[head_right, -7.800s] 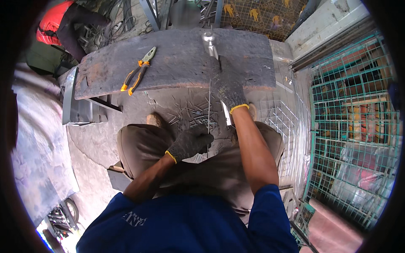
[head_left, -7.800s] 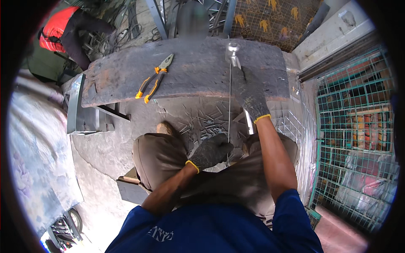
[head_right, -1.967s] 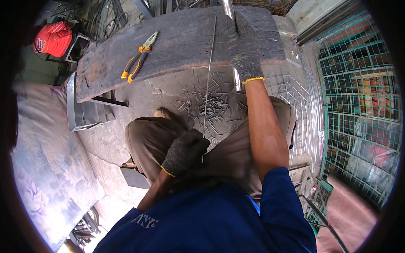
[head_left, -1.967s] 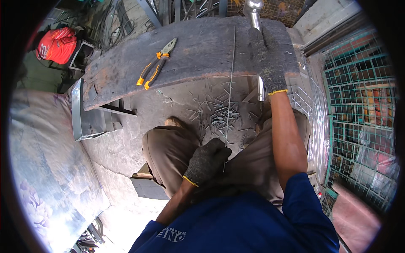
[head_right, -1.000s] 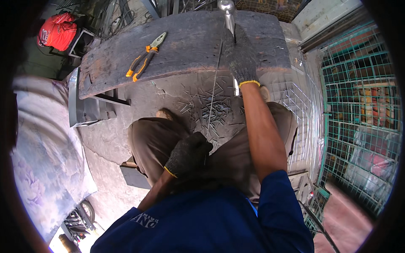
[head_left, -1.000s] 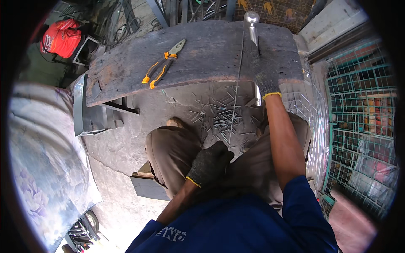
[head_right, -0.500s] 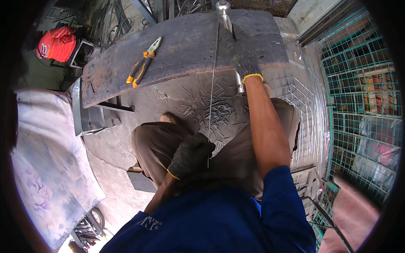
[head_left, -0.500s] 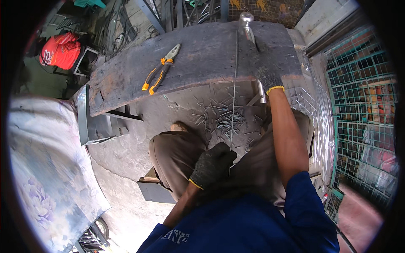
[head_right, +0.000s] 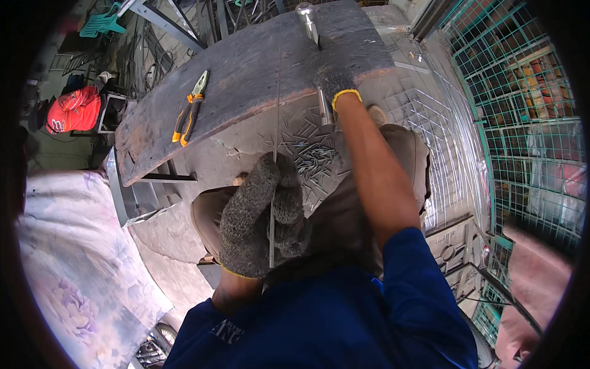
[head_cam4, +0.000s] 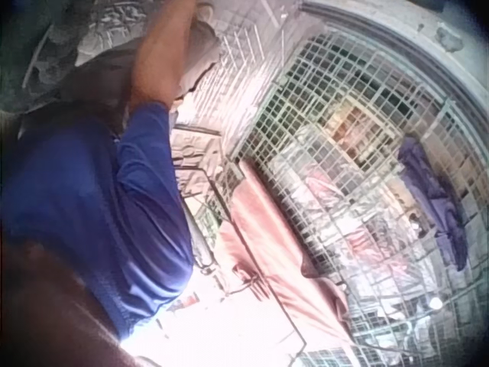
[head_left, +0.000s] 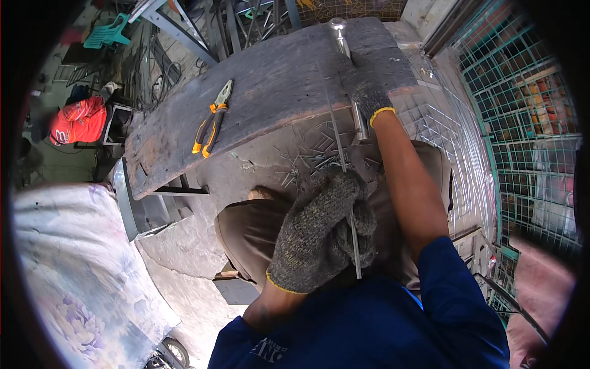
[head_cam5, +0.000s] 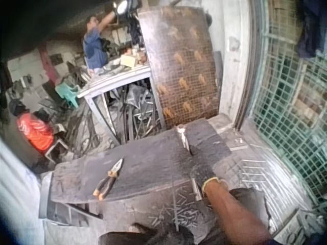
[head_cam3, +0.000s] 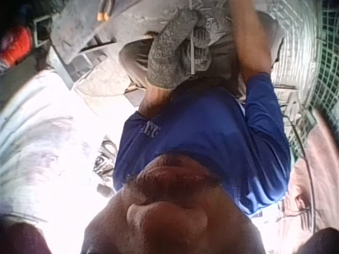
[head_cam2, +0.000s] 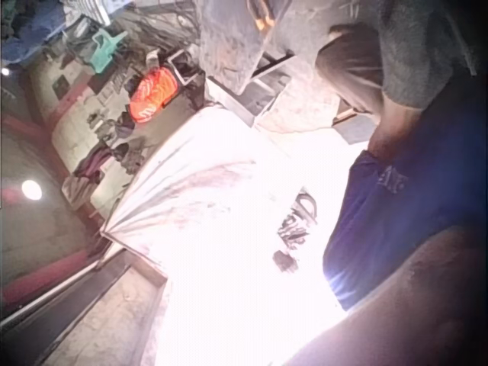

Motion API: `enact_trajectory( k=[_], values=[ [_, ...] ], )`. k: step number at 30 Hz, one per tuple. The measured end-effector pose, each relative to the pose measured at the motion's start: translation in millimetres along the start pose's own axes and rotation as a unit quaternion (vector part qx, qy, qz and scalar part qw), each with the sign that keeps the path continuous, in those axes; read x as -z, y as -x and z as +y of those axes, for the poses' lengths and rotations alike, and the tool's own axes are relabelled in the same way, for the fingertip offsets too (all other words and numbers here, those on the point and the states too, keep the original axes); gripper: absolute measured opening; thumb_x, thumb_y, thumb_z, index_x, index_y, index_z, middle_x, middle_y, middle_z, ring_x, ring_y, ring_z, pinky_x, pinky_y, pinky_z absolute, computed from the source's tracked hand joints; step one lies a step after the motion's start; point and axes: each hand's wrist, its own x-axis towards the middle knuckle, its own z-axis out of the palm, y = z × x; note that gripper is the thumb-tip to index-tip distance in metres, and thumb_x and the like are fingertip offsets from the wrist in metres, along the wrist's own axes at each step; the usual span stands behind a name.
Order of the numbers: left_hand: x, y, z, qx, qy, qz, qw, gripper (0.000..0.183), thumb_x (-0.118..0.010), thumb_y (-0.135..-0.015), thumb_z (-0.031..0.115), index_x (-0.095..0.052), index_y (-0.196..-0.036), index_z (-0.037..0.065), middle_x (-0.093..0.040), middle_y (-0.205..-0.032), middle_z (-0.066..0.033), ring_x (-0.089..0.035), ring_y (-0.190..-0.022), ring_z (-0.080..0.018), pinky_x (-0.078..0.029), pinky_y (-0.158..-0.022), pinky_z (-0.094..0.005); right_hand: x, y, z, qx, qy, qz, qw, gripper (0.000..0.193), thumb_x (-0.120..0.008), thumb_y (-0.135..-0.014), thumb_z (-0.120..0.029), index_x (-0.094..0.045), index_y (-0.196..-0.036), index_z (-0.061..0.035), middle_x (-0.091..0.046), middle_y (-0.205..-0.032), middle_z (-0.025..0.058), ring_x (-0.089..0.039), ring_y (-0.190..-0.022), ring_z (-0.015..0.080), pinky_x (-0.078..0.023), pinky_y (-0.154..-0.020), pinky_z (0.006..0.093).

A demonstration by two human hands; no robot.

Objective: Bending and shaping a metal rod using pliers and a hammer against a wooden block.

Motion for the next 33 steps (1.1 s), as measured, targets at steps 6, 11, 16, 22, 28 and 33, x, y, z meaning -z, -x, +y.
enact_trajectory(
  k=[6, 11, 16, 22, 28, 33],
  values=[
    [-5.2, -9.8, 6.7, -0.007, 0.047, -0.054, 0.997, 0.025, -0.059, -0.098, 0.021, -0.059, -0.118, 0.006, -0.065, -0.088, -0.0066, -0.065, -0.074, -0.0168, -0.054, -0.057, -0.0309, -9.2, -4.3, 4.3, 0.010, -0.007, -0.002, 1.000, 0.033, -0.054, -0.098, -0.032, -0.063, -0.106, -0.0014, -0.066, -0.084, 0.0145, -0.062, -0.072, 0.0246, -0.049, -0.066, 0.0368],
    [-14.9, -15.6, 8.2, -0.003, 0.079, -0.097, 0.992, 0.032, -0.058, -0.099, 0.024, -0.058, -0.126, 0.006, -0.066, -0.095, -0.0066, -0.066, -0.079, -0.0171, -0.056, -0.060, -0.0320, -1.1, -5.6, 2.8, 0.018, 0.018, 0.005, 1.000, 0.032, -0.054, -0.098, -0.031, -0.063, -0.104, -0.0009, -0.067, -0.087, 0.0176, -0.064, -0.075, 0.0289, -0.050, -0.069, 0.0394],
    [-16.4, -18.7, 12.2, -0.014, 0.091, -0.136, 0.986, 0.032, -0.055, -0.100, 0.021, -0.056, -0.128, 0.005, -0.066, -0.104, -0.0082, -0.067, -0.088, -0.0187, -0.058, -0.068, -0.0338, 2.6, 2.9, -18.4, 0.009, 0.015, -0.009, 1.000, 0.035, -0.053, -0.099, -0.032, -0.062, -0.108, 0.0005, -0.065, -0.081, 0.0106, -0.059, -0.068, 0.0209, -0.049, -0.063, 0.0355],
    [0.5, -8.0, -1.1, -0.012, -0.098, 0.071, 0.993, 0.028, -0.058, -0.099, 0.024, -0.057, -0.120, 0.007, -0.062, -0.095, -0.0038, -0.058, -0.066, -0.0139, -0.048, -0.058, -0.0308, -8.7, -15.9, 32.2, -0.017, -0.383, -0.107, 0.917, 0.028, -0.050, -0.102, -0.029, -0.063, -0.108, -0.0050, -0.057, -0.075, -0.0043, -0.049, -0.059, 0.0053, -0.039, -0.050, 0.0229],
    [57.0, -11.8, -17.5, -0.092, -0.454, -0.042, 0.885, 0.039, -0.051, -0.098, 0.007, -0.049, -0.136, 0.000, -0.058, -0.128, -0.0135, -0.059, -0.116, -0.0219, -0.047, -0.099, -0.0279, 0.3, 7.4, -3.9, -0.026, -0.099, -0.023, 0.995, 0.033, -0.052, -0.099, -0.038, -0.059, -0.094, -0.0066, -0.050, -0.058, -0.0004, -0.048, -0.044, 0.0112, -0.036, -0.040, 0.0305],
    [72.6, -19.0, -16.3, -0.153, -0.655, -0.022, 0.740, 0.023, -0.059, -0.093, 0.020, -0.062, -0.109, 0.003, -0.059, -0.104, -0.0122, -0.061, -0.099, -0.0271, -0.050, -0.085, -0.0349, -2.5, 7.1, -5.2, -0.025, -0.060, -0.032, 0.997, 0.037, -0.052, -0.099, -0.039, -0.058, -0.094, -0.0034, -0.052, -0.060, 0.0035, -0.051, -0.047, 0.0141, -0.039, -0.042, 0.0324]
  ],
)
